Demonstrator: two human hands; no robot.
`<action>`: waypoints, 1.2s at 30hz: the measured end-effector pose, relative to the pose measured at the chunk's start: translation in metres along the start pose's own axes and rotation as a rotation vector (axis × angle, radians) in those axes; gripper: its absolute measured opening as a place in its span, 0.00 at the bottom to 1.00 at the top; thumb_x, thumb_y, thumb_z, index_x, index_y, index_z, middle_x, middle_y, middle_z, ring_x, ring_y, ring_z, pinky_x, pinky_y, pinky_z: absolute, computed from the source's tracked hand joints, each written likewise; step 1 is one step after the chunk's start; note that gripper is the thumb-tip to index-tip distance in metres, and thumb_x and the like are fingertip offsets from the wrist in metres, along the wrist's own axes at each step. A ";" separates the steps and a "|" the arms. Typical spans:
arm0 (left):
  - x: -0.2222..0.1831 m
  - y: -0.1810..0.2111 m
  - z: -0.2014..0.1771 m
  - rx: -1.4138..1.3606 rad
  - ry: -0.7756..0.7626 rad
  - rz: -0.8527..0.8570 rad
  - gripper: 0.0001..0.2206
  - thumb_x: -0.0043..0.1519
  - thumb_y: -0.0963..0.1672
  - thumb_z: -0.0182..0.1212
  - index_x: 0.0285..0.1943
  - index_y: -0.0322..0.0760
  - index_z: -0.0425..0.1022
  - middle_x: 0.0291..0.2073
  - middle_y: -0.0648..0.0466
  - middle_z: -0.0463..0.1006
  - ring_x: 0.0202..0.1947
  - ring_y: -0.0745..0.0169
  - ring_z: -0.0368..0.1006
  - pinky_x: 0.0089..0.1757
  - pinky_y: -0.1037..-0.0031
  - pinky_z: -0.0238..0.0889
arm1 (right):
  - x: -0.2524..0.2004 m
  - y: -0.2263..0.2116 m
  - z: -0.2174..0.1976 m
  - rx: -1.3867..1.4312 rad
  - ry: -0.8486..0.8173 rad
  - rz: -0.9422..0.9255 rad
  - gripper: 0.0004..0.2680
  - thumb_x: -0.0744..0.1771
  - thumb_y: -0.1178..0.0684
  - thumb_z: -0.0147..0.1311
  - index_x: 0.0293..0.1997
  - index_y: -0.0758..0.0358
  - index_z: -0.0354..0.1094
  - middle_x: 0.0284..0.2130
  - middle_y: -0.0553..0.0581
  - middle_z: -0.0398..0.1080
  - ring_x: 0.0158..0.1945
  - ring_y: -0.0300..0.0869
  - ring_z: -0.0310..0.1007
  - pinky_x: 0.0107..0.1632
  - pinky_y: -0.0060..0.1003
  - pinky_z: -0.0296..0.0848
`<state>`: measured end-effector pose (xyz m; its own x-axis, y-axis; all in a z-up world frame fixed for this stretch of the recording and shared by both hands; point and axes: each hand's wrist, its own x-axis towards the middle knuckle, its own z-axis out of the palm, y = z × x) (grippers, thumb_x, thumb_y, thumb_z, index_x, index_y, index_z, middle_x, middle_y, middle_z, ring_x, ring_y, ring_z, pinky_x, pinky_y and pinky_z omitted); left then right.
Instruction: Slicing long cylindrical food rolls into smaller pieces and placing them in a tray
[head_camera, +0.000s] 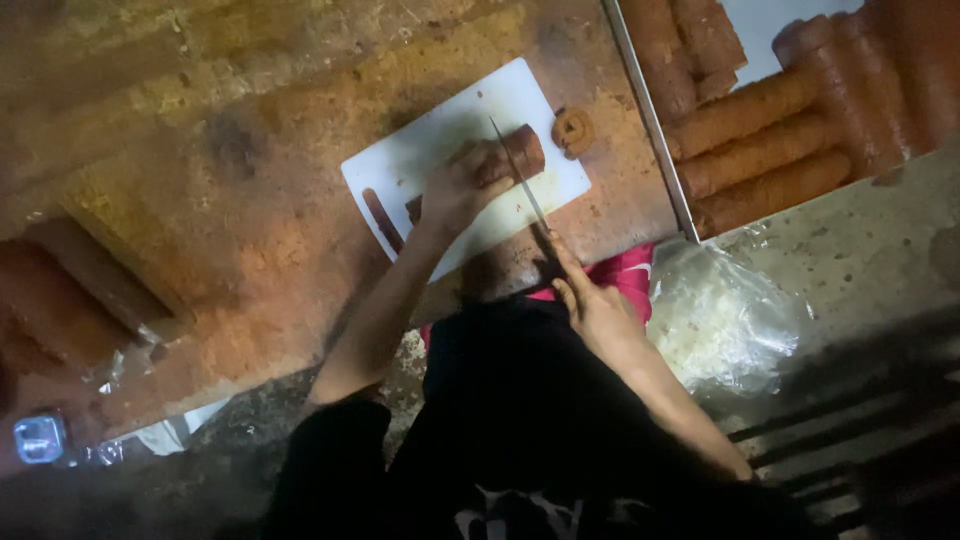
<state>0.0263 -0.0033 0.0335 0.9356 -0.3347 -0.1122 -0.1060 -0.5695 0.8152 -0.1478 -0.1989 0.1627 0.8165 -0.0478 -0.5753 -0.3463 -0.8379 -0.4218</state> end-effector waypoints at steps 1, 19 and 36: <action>0.002 0.000 0.001 0.001 0.000 0.001 0.22 0.59 0.54 0.71 0.58 0.49 0.73 0.51 0.48 0.78 0.52 0.36 0.77 0.51 0.48 0.70 | 0.019 -0.001 0.006 0.001 0.001 0.000 0.20 0.71 0.42 0.42 0.73 0.23 0.47 0.50 0.67 0.75 0.51 0.67 0.75 0.56 0.61 0.72; 0.014 -0.026 0.004 -0.105 0.121 0.302 0.15 0.60 0.51 0.69 0.51 0.47 0.75 0.38 0.48 0.78 0.44 0.39 0.78 0.49 0.56 0.69 | 0.097 -0.005 0.037 0.180 0.057 -0.157 0.23 0.71 0.47 0.44 0.76 0.31 0.42 0.57 0.72 0.70 0.57 0.68 0.71 0.59 0.62 0.70; -0.002 0.000 -0.013 -0.018 -0.113 0.162 0.18 0.64 0.52 0.66 0.58 0.49 0.67 0.50 0.43 0.78 0.58 0.36 0.73 0.56 0.49 0.61 | 0.070 0.066 0.106 0.115 0.166 -0.137 0.22 0.70 0.41 0.48 0.75 0.28 0.49 0.34 0.68 0.78 0.43 0.63 0.79 0.47 0.58 0.76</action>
<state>0.0287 0.0076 0.0413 0.8632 -0.5033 -0.0408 -0.2452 -0.4885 0.8374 -0.1619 -0.1997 0.0203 0.9210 -0.0341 -0.3882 -0.2692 -0.7759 -0.5706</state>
